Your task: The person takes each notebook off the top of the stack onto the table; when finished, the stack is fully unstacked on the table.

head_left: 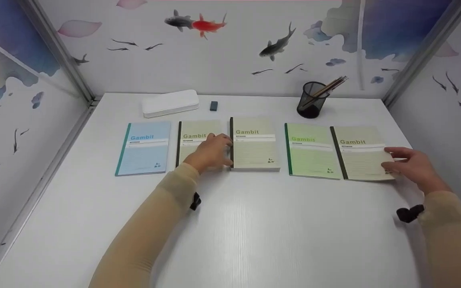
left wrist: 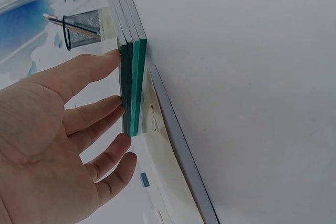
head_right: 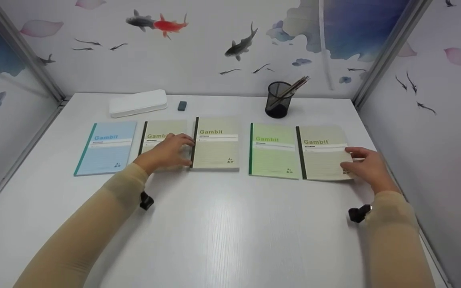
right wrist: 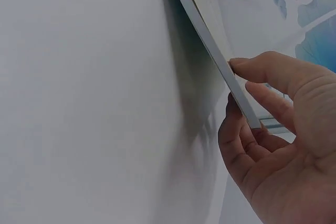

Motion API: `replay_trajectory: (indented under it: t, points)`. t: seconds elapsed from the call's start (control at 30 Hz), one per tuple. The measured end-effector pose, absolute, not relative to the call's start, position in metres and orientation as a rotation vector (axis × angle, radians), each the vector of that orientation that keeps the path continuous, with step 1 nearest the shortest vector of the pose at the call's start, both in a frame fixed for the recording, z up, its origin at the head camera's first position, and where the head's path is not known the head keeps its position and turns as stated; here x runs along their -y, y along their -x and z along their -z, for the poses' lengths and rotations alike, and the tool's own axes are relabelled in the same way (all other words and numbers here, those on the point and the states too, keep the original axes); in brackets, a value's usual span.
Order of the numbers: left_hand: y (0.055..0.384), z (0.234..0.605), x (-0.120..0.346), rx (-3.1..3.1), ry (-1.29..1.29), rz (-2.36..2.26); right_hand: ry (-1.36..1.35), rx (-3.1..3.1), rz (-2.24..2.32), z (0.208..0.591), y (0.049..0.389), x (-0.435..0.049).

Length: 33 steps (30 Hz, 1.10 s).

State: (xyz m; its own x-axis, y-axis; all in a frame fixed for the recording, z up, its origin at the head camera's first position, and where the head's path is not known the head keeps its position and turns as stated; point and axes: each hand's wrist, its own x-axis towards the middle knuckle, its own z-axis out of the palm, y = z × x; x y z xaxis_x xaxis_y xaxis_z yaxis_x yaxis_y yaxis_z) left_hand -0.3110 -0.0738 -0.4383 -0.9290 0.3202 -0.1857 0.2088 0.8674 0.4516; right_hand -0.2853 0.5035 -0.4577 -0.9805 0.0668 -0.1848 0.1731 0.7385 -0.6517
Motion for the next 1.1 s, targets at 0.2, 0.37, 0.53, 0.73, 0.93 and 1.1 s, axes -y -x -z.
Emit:
replay_trajectory:
  t: [0.2, 0.37, 0.53, 0.73, 0.93, 1.1]
  points:
    - [0.312, 0.441, 0.073, -2.775, -0.369, -0.657, -0.214, -2.795, 0.964, 0.461, 0.288, -0.5]
    - [0.311, 0.441, 0.073, -2.779, -0.361, -0.647, -0.204, -2.802, 0.882, 0.46, 0.292, -0.497]
    - [0.311, 0.439, 0.073, -2.788, -0.369, -0.626, -0.21, -2.766, 0.815, 0.458, 0.295, -0.496]
    - [0.312, 0.439, 0.073, -2.793, -0.384, -0.614, -0.182, -2.752, 0.745, 0.456, 0.298, -0.496]
    - [0.311, 0.438, 0.072, -2.782, -0.376, -0.605, -0.087, -2.872, 0.741, 0.459, 0.298, -0.475]
    - [0.311, 0.436, 0.072, -2.787, -0.363, -0.62, -0.059, -2.878, 0.888, 0.46, 0.298, -0.439]
